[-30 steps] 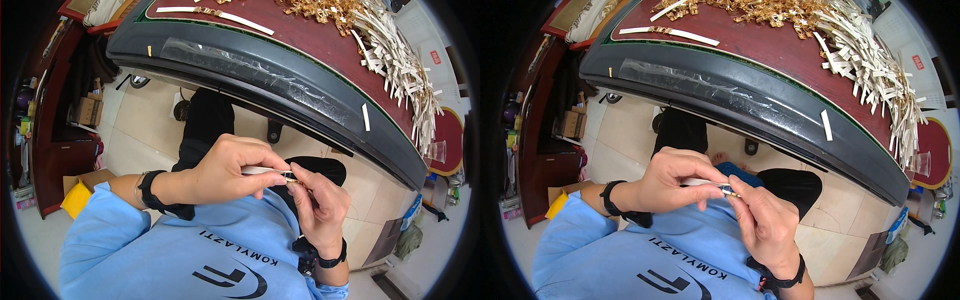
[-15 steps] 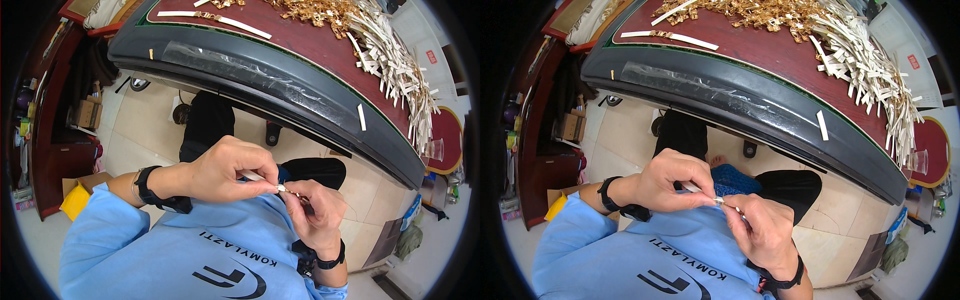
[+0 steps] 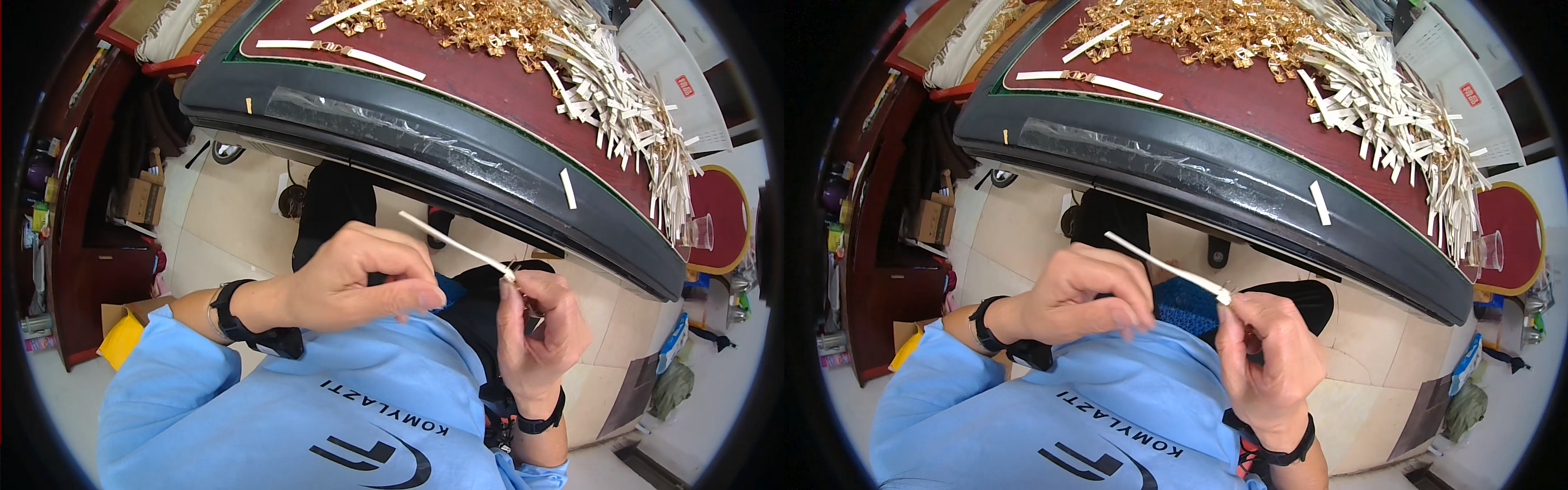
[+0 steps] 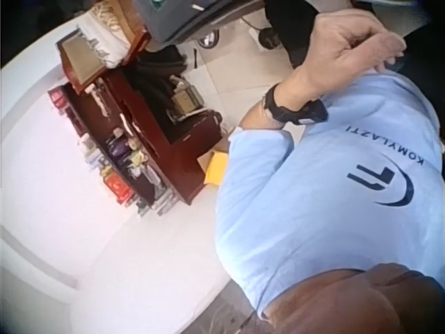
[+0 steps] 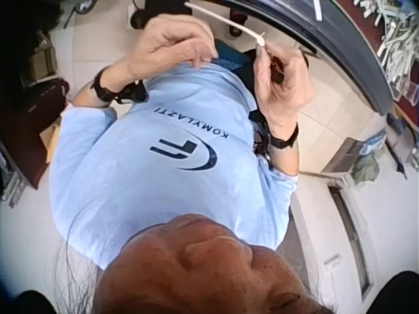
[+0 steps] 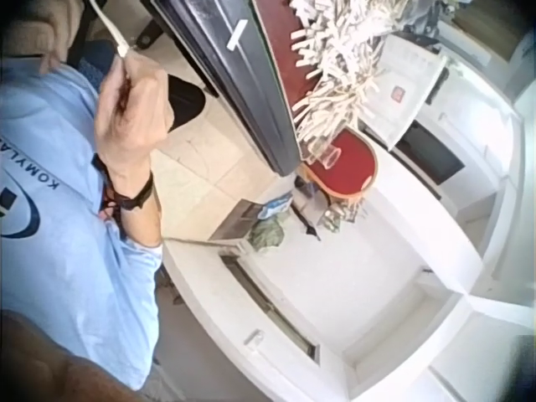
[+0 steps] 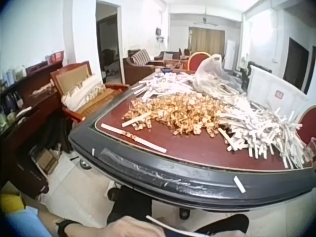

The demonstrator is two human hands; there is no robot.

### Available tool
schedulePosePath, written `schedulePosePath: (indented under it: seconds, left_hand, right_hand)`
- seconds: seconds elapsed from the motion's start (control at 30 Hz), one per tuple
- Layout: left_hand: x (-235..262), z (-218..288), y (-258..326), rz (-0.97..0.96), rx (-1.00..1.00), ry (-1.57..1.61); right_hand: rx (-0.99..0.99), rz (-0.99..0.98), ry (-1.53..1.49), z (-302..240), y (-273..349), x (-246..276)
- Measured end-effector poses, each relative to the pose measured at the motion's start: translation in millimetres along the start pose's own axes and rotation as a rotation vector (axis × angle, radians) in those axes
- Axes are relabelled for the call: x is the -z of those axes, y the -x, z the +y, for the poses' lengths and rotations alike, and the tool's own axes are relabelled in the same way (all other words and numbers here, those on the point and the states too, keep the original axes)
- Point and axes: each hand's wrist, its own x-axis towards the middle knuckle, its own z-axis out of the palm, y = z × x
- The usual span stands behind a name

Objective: The recorder is attaching small decorative gold-colored ornaments to white shoe straps by hand.

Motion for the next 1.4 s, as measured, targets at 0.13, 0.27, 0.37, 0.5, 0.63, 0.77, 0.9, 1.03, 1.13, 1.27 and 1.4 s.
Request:
schedulePosePath:
  seconds: [0.13, 0.27, 0.37, 0.5, 0.63, 0.77, 0.9, 1.03, 1.13, 1.27, 1.4]
  left_hand:
    - [-10.9, -0.2, -0.6, -0.011, 0.342, 0.391]
    - [-9.5, -2.8, -3.5, -0.017, 0.393, 0.448]
    - [-10.1, -8.0, -1.1, 0.012, 0.420, 0.494]
    - [-10.4, -10.3, -4.1, 0.061, 0.464, 0.442]
    - [-15.2, -15.9, -8.6, 0.128, 0.287, 0.179]
    - [-19.0, -15.5, -16.4, 0.098, 0.152, 0.021]
    - [-22.1, -11.1, -21.2, 0.081, 0.358, 0.273]
    - [-25.0, -14.9, -25.9, 0.065, 0.361, 0.263]
    - [-25.3, -19.2, -27.9, 0.044, 0.334, 0.247]
    - [-29.6, -18.6, -32.5, 0.040, 0.328, 0.251]
    - [-34.3, -19.1, -32.7, 0.091, 0.341, 0.386]
  right_hand:
    - [0.147, -0.067, -0.035, -4.8, -1.3, -4.5]
    - [0.268, -0.051, -0.051, 3.0, -2.4, -12.0]
    - [0.299, -0.092, -0.069, 8.3, 0.1, -15.0]
    - [0.277, -0.149, -0.086, 10.6, 1.3, -14.9]
    - [-0.027, -0.169, -0.224, 1.9, 3.0, -13.1]
    - [-0.360, -0.194, -0.425, 9.4, 10.6, -10.8]
    - [-0.475, -0.200, -0.547, 15.7, 11.9, -6.7]
    - [-0.498, -0.204, -0.595, 18.9, 10.7, -3.9]
    - [-0.551, -0.182, -0.662, 19.3, 9.7, -1.9]
    - [-0.539, -0.137, -0.672, 24.0, 10.2, -1.2]
    - [-0.513, -0.126, -0.630, 23.9, 8.5, -0.2]
